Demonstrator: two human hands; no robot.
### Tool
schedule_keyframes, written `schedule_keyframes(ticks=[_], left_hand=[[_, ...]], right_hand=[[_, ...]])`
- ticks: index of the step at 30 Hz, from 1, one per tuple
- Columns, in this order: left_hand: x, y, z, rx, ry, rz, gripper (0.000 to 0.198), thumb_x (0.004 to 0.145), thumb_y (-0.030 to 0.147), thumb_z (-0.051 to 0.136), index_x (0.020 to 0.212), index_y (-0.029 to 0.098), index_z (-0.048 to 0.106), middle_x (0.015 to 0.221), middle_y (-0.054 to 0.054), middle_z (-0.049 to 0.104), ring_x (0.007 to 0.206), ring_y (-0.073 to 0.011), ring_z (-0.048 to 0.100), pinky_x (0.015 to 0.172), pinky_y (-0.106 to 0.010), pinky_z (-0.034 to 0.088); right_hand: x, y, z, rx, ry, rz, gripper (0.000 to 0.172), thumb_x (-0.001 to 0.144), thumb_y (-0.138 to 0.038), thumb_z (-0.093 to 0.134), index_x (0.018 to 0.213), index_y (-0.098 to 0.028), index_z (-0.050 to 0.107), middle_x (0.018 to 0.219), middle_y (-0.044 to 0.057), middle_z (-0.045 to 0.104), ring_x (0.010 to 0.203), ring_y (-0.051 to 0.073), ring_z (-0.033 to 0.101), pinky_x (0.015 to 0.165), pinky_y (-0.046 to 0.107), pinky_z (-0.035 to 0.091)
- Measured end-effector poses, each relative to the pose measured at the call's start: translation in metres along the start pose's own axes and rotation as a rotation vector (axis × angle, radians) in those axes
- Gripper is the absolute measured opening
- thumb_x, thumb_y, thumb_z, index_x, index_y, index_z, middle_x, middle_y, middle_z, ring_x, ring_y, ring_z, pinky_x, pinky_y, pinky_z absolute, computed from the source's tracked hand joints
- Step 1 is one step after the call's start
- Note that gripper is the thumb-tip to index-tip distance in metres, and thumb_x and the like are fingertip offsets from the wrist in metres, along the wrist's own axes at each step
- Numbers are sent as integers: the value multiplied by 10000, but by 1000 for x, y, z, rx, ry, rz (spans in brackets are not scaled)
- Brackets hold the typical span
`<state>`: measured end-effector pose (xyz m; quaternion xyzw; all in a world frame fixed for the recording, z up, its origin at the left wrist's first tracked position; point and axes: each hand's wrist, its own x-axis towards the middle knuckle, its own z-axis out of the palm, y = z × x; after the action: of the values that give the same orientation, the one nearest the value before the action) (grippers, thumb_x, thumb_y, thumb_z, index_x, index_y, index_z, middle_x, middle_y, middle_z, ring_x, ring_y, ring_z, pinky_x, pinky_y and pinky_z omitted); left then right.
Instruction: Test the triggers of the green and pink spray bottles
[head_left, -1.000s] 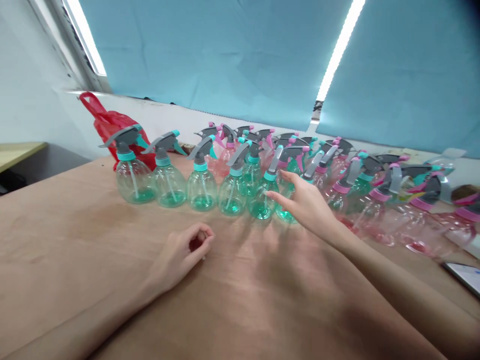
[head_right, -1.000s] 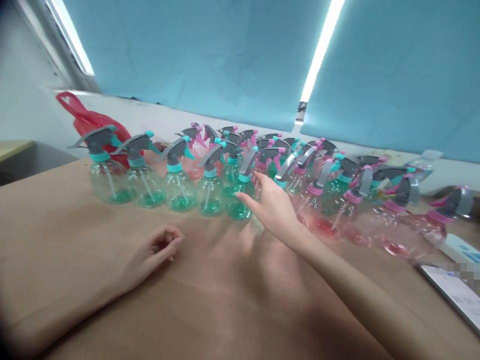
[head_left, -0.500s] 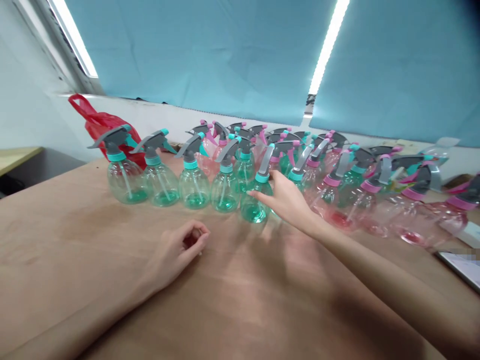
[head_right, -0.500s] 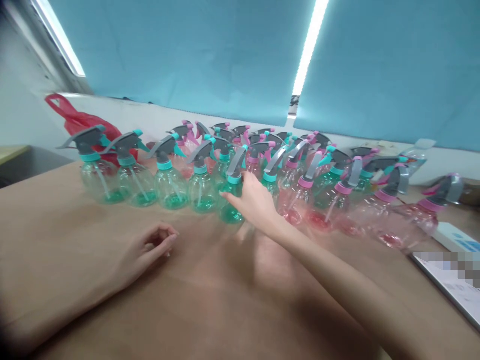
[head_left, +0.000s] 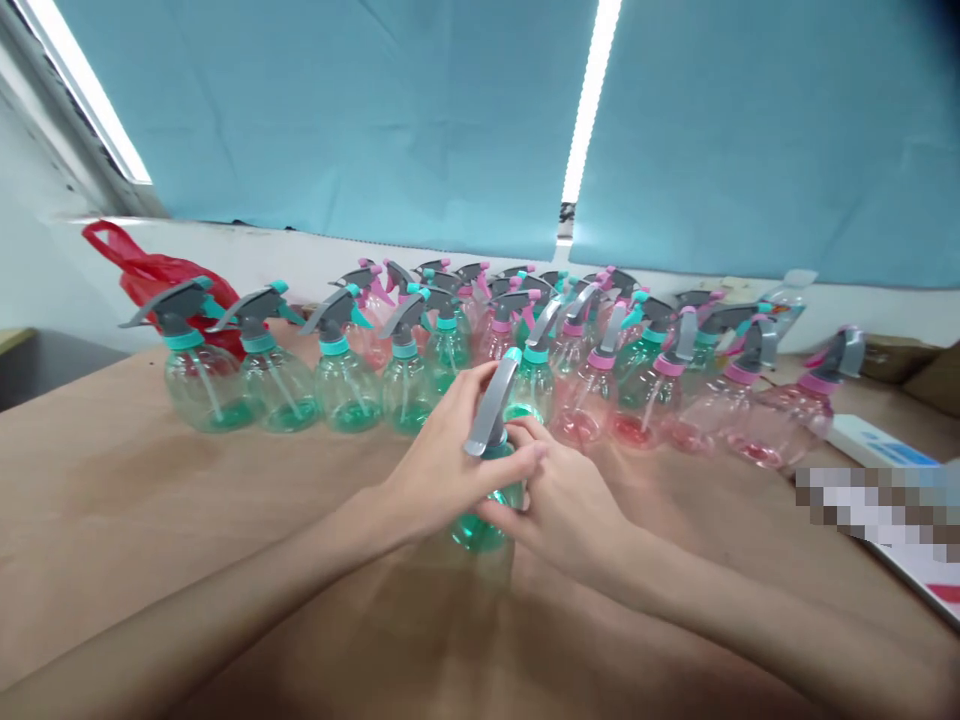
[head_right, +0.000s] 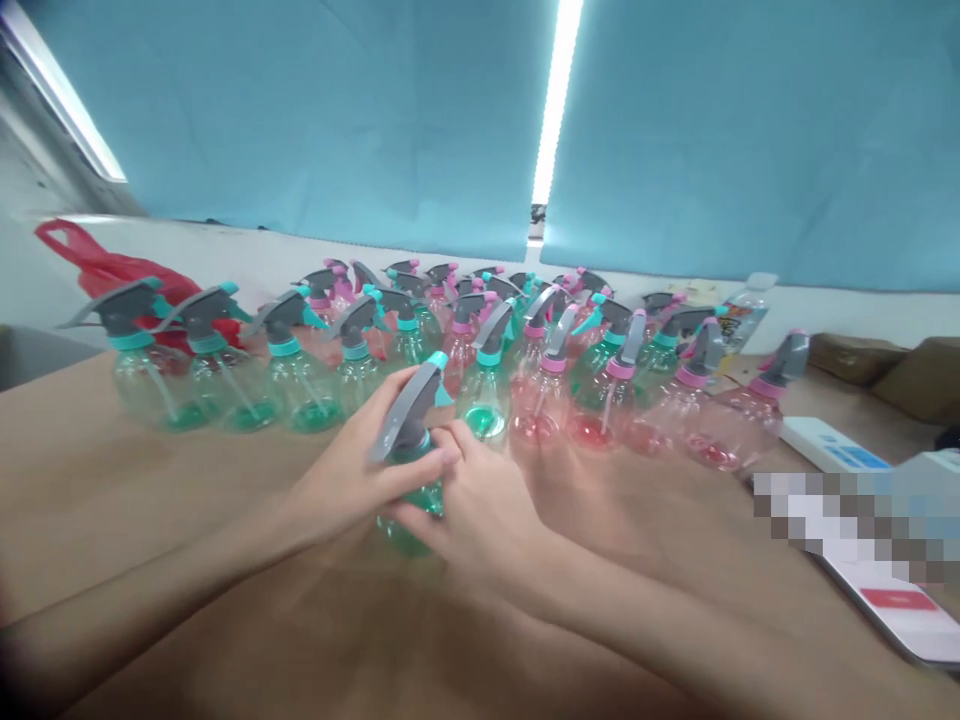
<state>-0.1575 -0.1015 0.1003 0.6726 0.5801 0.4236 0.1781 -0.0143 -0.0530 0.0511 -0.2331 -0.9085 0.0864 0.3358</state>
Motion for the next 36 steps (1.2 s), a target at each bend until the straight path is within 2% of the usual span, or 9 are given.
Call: schedule_keyframes(ticks=[5,9,11,17,23,28,31,33,36], left_hand=[[14,-4,22,-188,-28,65,385,874,289,589,1234,233,464,1224,-68,613,932,-187,661,845,-342,542],[22,-14,32,-214,42,54,355,843,181,546,1195,224,531,1050,-44,654,885,-187,637,823,-344,541],[24,-15,34,-203,60,69,370,814,152,532,1174,229,564,986,-29,651,834,-178,618,834,-352,535],[26,-10,34,-137,31,6,351,780,177,504,1117,244,581,753,15,591,648,-154,541,814,-377,529],[26,-2,34,-108,48,-8,325,763,232,494,1081,232,561,872,-13,619,650,-147,564,802,-370,541],[26,-1,34,-90,21,-38,282,765,269,491,1037,230,553,625,27,522,597,-166,554,676,-334,526],[27,-5,32,-108,1,-1,260,748,250,490,998,227,555,569,46,448,577,-161,530,627,-309,492],[28,-6,30,-116,-10,29,240,743,219,482,970,220,559,591,45,453,584,-152,524,628,-297,480],[28,-3,28,-118,0,69,199,740,173,472,917,192,563,758,9,555,632,-132,526,639,-280,465]], right_hand=[[-14,10,-4,-24,67,-78,531,896,-580,526,1189,-137,530,1082,181,655,1029,335,620,749,466,559],[-25,37,-8,33,-26,-125,630,899,-581,523,1315,-112,459,1213,210,618,1134,349,582,849,529,545],[-33,56,-7,76,-89,-124,614,910,-545,534,1362,-143,435,1260,195,603,1162,332,577,897,532,532],[-62,101,-5,81,-291,12,604,902,-538,556,1380,-177,483,1423,181,505,1313,325,476,1039,540,440],[-65,103,-8,45,-395,98,706,900,-603,509,1424,-133,457,1484,180,431,1375,335,391,1098,569,355],[-63,102,-8,63,-388,90,680,906,-591,510,1422,-150,468,1470,165,454,1359,331,417,1090,565,371],[-63,103,-8,66,-379,90,667,903,-577,528,1419,-158,475,1462,162,466,1349,334,431,1083,569,380],[-63,104,-8,57,-389,94,671,904,-583,522,1417,-151,477,1466,162,462,1350,332,430,1085,561,381],[-64,104,-8,43,-403,98,666,919,-584,493,1416,-141,477,1473,158,454,1359,325,418,1095,549,371]])
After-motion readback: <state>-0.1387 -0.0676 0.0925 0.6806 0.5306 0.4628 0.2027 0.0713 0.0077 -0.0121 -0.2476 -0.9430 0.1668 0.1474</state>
